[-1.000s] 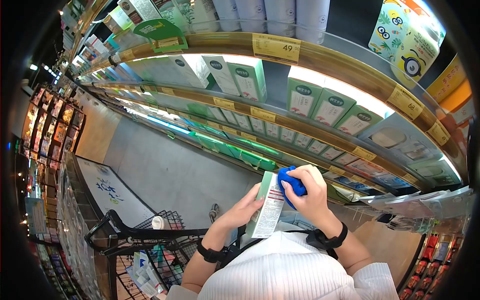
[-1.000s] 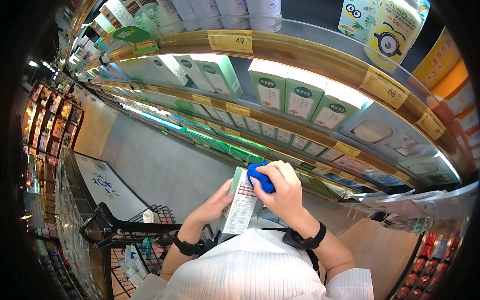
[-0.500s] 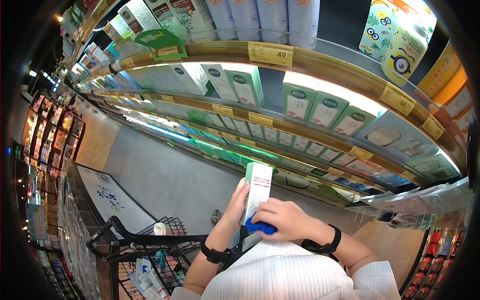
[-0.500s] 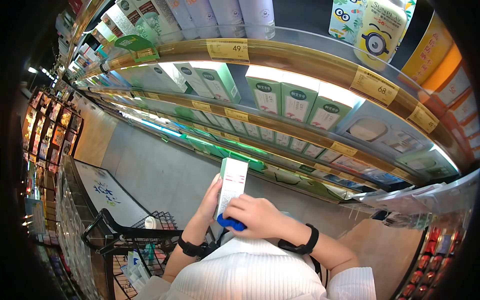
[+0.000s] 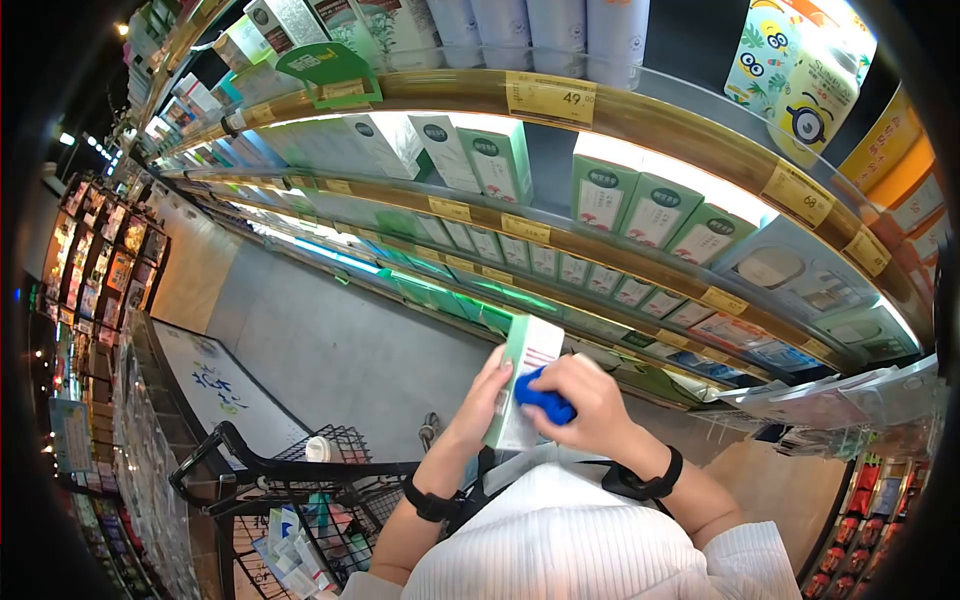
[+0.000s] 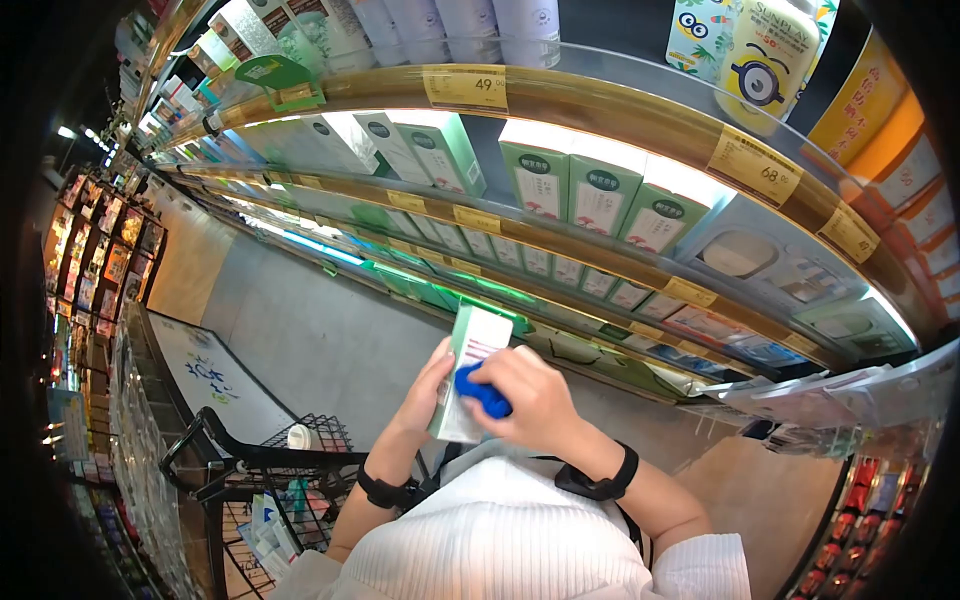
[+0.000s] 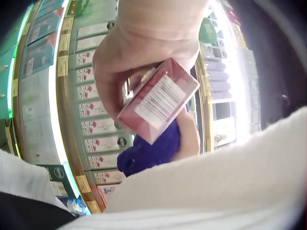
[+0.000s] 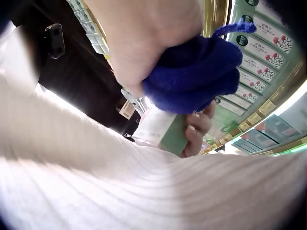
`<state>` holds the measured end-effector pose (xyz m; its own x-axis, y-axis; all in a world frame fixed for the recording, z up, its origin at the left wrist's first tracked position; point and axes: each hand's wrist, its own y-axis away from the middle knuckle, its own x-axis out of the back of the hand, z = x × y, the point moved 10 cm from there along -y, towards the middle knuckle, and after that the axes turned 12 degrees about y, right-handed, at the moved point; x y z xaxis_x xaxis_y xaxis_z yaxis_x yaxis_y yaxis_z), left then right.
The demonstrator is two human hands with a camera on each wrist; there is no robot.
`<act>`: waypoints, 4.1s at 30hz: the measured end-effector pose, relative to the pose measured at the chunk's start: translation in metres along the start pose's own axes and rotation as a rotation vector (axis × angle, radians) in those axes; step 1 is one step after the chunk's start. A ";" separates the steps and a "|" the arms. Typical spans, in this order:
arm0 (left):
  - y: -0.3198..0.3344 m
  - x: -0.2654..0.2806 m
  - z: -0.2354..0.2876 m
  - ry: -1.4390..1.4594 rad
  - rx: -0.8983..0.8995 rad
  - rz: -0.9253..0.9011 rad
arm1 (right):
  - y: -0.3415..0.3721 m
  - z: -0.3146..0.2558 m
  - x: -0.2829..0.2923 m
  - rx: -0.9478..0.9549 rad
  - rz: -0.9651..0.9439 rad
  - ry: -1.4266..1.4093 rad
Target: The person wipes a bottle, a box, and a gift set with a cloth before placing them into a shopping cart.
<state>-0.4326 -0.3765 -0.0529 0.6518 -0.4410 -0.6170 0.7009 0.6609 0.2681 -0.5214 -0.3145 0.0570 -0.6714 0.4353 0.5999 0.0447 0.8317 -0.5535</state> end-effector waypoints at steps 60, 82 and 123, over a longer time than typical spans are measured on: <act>0.022 -0.017 0.000 0.050 0.178 -0.356 | 0.008 0.005 0.052 -0.027 0.436 0.171; 0.039 0.048 0.028 -0.119 -0.225 0.066 | 0.001 -0.041 -0.031 0.158 -0.183 0.026; 0.043 0.041 -0.003 -0.418 -0.005 -0.011 | -0.009 -0.018 -0.027 0.080 -0.135 0.219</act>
<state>-0.3771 -0.3643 -0.0691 0.7065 -0.6560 -0.2657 0.7077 0.6572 0.2591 -0.4902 -0.3275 0.0556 -0.4906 0.3935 0.7775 -0.0991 0.8612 -0.4984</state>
